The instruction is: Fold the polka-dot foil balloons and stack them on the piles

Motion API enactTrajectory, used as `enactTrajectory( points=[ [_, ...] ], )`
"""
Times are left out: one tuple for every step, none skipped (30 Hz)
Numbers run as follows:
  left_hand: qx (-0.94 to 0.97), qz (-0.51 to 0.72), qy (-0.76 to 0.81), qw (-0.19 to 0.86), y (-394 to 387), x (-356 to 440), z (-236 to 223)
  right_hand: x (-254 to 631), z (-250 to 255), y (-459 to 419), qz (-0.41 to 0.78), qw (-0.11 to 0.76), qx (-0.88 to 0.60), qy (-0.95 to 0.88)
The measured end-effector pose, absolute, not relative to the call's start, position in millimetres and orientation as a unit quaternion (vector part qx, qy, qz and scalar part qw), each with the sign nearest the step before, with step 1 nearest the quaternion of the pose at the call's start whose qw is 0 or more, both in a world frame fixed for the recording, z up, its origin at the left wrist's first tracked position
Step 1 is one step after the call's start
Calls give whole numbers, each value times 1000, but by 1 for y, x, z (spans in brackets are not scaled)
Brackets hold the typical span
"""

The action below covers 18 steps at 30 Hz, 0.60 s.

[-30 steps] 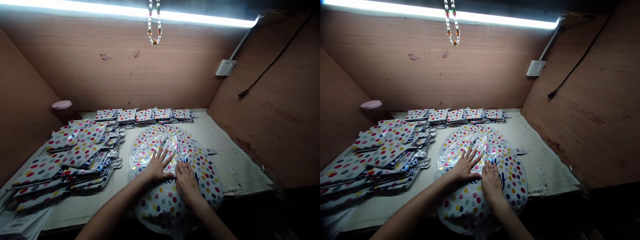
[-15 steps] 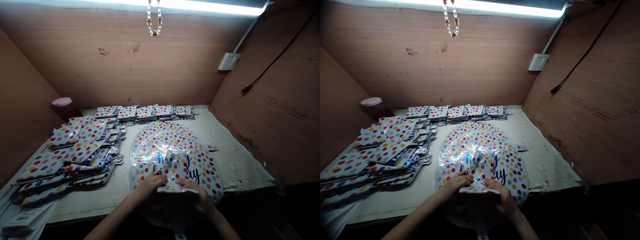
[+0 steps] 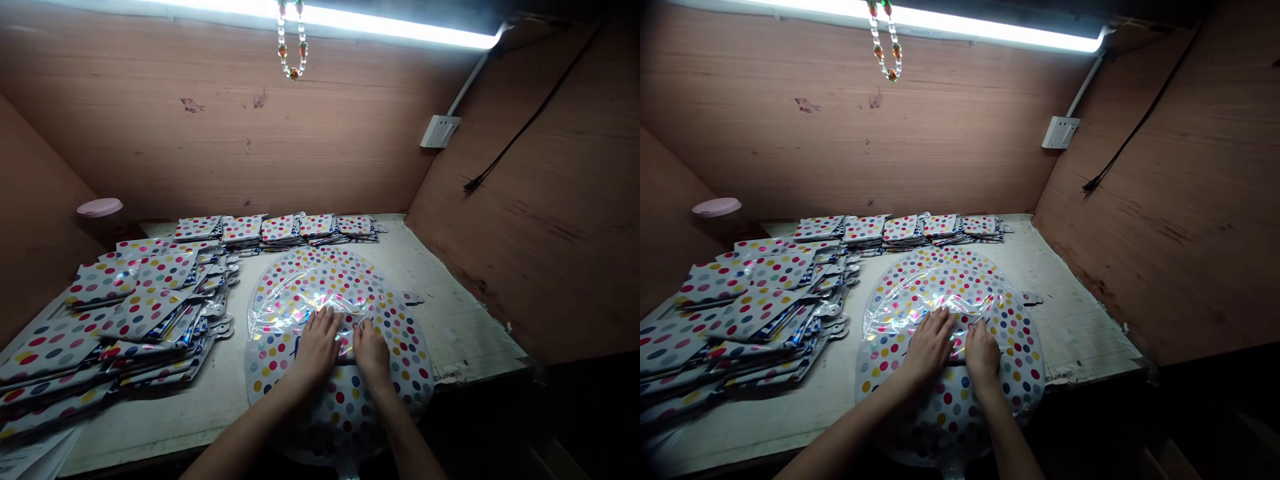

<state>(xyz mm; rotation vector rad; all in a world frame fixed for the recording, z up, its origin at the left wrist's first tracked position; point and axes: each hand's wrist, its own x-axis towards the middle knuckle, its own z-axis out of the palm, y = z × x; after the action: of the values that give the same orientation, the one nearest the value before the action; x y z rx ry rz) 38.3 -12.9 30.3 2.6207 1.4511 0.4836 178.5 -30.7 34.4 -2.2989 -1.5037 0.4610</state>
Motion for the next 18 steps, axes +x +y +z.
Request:
enactTrajectory(
  points=[
    [880, 148, 446, 61, -13, 38, 25, 176, 34, -33, 134, 166, -817, -536],
    [889, 137, 432, 69, -13, 37, 20, 175, 32, -34, 95, 161, -814, -550],
    [892, 128, 428, 75, -12, 36, 16, 174, 30, -36, 56, 160, -799, -577],
    [893, 121, 426, 80, -10, 35, 12, 174, 27, -37, 25, 162, -768, -619],
    [895, 114, 421, 87, -8, 33, 11, 176, 24, -37, 9, 160, -725, -670],
    [899, 106, 413, 98, -6, 30, 11, 178, 22, -38, 11, 150, -677, -721],
    [902, 98, 404, 114, -5, 26, 12, 182, 19, -38, 29, 133, -633, -762],
    [903, 92, 399, 130, -4, 21, 14, 187, 17, -38, 50, 114, -598, -792],
    [899, 93, 402, 144, -4, 14, 17, 192, 17, -38, 72, 95, -574, -810],
    [890, 102, 417, 151, -6, 5, 20, 197, 18, -38, 89, 79, -558, -821],
    [877, 120, 442, 145, -10, -5, 23, 200, 20, -38, 102, 67, -548, -827],
    [861, 142, 471, 129, -15, -16, 25, 203, 23, -38, 111, 58, -540, -832],
    [846, 161, 497, 107, -23, -27, 25, 204, 26, -38, 116, 50, -534, -836],
    [835, 176, 514, 82, -33, -38, 25, 205, 30, -37, 118, 43, -530, -838],
    [830, 186, 523, 58, -43, -49, 24, 204, 34, -35, 116, 36, -531, -839],
    [830, 191, 522, 35, -55, -59, 20, 202, 36, -34, 113, 28, -531, -839],
    [833, 196, 518, 14, -67, -69, 16, 200, 37, -33, 109, 19, -527, -842],
    [836, 199, 511, -5, -78, -78, 10, 198, 35, -33, 106, 13, -521, -847]
  ],
)
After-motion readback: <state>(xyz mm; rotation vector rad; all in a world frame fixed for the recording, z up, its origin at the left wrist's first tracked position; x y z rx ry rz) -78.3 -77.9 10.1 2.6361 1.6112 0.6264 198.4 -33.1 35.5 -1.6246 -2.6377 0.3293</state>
